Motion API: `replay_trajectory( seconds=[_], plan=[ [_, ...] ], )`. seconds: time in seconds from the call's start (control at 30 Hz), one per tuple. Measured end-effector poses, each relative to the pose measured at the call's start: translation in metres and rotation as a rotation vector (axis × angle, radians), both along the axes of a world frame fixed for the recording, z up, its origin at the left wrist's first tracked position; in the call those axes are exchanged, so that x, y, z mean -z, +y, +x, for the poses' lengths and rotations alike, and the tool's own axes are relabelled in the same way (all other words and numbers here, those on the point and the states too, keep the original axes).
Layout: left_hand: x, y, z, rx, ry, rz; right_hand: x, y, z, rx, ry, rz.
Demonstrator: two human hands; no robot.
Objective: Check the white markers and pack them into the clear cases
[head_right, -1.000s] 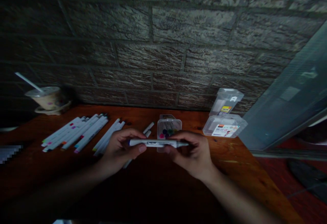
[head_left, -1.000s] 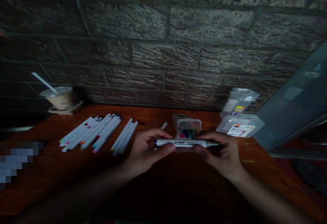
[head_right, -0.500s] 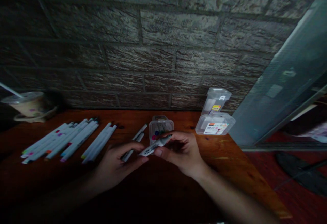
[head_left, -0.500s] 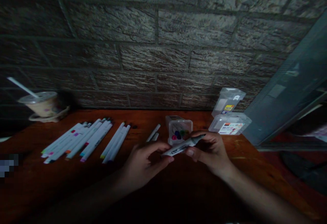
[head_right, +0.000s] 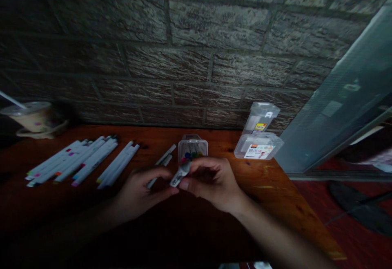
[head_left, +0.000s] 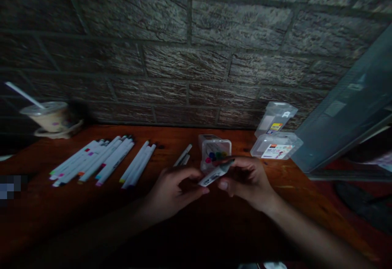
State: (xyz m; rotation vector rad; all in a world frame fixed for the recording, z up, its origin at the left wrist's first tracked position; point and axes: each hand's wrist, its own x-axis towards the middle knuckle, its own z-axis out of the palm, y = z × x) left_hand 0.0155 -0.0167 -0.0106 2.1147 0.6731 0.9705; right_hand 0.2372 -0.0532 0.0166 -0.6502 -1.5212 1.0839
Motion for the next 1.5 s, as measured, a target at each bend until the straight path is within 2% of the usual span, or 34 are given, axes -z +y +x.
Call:
replay_trajectory(
  seconds=[0.3, 0.57, 1.0, 1.1, 1.27, 1.5],
  plan=[
    [-0.0052, -0.0029, 0.0008, 0.077, -0.020, -0.187, 0.0043, 0.0081, 0.0059, 0.098, 0.111, -0.122],
    [-0.0059, -0.0030, 0.0017, 0.072, -0.013, -0.247, 0.0021, 0.0106, 0.0055, 0.114, 0.185, -0.171],
    [0.0011, 0.0010, 0.0035, -0.001, 0.050, -0.155, 0.0054, 0.0068, 0.0032, 0.007, 0.099, -0.058],
    [0.0005, 0.0025, 0.0052, 0.032, -0.056, -0.243, 0.0047, 0.0071, 0.0040, 0.038, 0.074, -0.037],
    [-0.0016, 0.0056, 0.0082, 0.104, -0.303, -0.478, 0.0053, 0.0079, 0.0080, 0.097, 0.046, -0.045],
    [-0.0008, 0.0051, 0.0094, 0.132, -0.326, -0.558, 0.0048, 0.0057, 0.0071, 0.094, -0.028, -0.027]
  ],
)
